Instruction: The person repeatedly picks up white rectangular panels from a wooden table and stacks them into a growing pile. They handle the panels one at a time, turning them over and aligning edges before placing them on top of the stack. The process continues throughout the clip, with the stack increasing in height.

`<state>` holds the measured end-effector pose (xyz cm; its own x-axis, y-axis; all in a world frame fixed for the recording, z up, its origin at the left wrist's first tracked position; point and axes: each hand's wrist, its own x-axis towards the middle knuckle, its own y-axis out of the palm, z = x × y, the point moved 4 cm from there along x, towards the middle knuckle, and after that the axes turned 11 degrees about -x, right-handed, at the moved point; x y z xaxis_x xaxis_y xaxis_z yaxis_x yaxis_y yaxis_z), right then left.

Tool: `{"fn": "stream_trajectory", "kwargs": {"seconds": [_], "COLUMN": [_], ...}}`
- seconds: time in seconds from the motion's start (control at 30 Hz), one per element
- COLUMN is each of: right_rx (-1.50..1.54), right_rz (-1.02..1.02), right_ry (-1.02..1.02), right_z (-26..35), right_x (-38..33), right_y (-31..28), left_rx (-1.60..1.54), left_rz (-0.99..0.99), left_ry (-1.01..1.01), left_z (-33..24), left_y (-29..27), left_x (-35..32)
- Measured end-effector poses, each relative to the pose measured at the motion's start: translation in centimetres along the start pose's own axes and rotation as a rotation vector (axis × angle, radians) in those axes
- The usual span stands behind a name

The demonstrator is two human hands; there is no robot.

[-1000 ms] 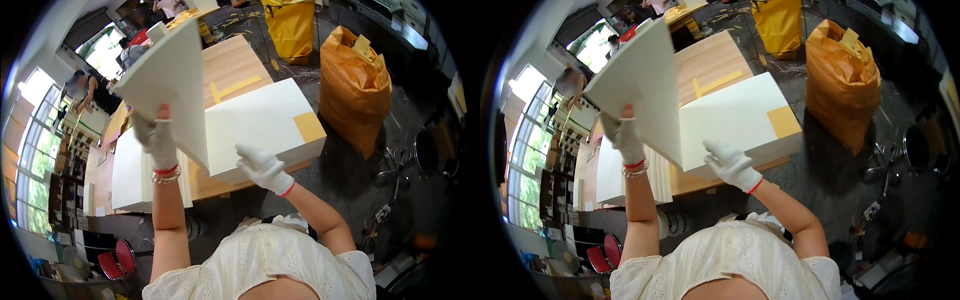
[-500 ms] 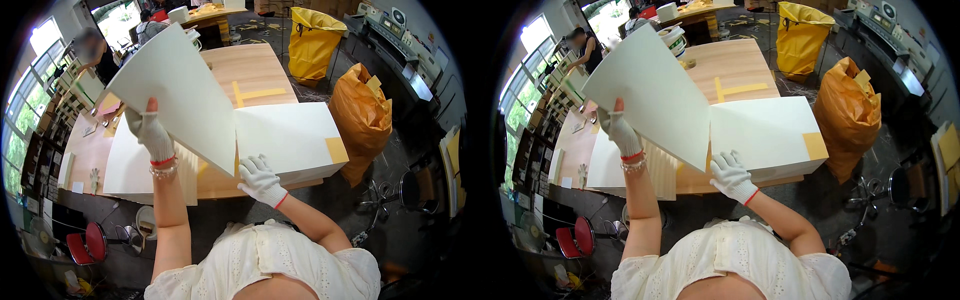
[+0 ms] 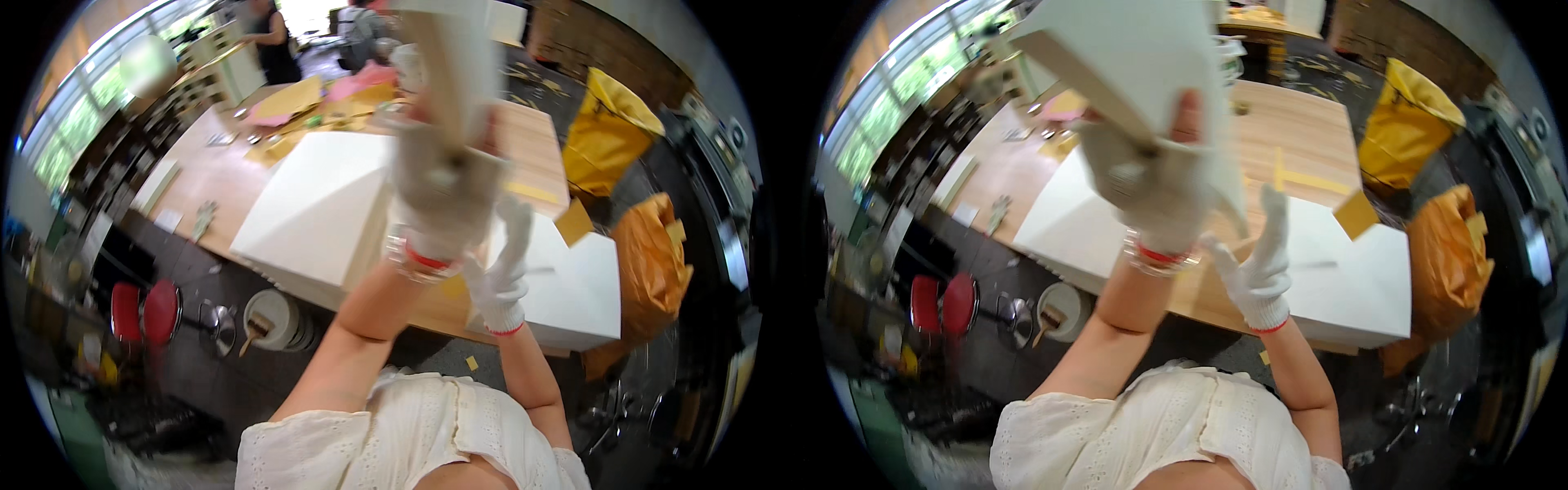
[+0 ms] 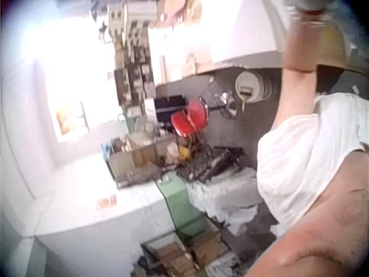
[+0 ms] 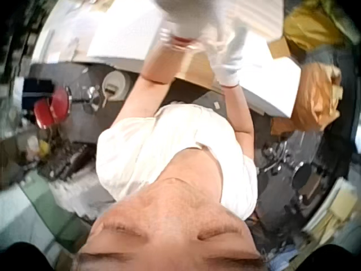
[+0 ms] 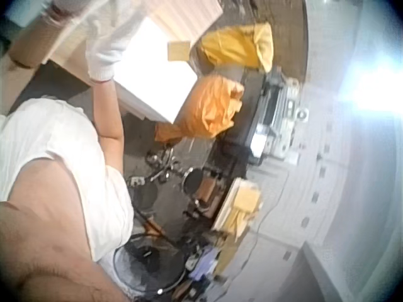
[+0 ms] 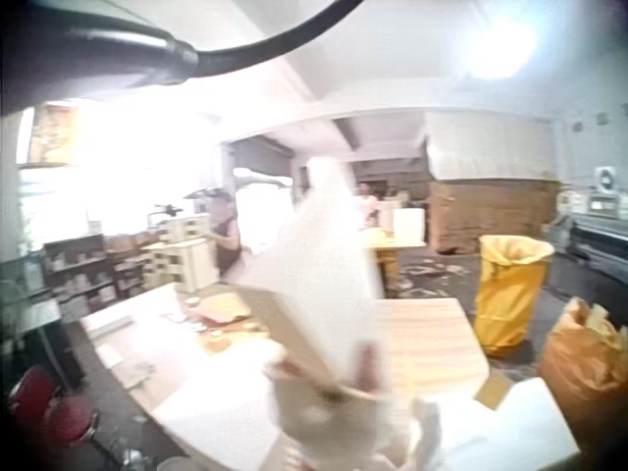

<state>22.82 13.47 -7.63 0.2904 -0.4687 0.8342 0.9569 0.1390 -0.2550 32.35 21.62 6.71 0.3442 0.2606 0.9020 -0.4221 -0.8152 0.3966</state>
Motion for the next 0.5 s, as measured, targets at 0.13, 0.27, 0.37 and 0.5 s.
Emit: {"fn": "stream_trajectory", "kwargs": {"seconds": [0.13,0.27,0.37,0.5], "right_rx": [0.331,0.755,0.935,0.974], "right_rz": [0.092,0.150,0.099,0.172], "right_ry": [0.141,0.369,0.451,0.653], "right_z": [-2.1,-4.6,-3.1,2.1], "right_x": [-0.5,-2.8,-2.2,-0.6], "right_y": [3.2,6.5,8.8,12.7], "left_rx": [-0.238,0.035,0.253,0.368], "left_rz": [0.263,0.185,0.308,0.770], "left_ry": [-0.012,0.237,0.152,-0.149], "left_z": [-2.7,-2.5,0.4,7.8], "left_y": [1.8,3.5,4.9,1.8], "left_x": [-0.3,1.8,2.8,2.8]}}
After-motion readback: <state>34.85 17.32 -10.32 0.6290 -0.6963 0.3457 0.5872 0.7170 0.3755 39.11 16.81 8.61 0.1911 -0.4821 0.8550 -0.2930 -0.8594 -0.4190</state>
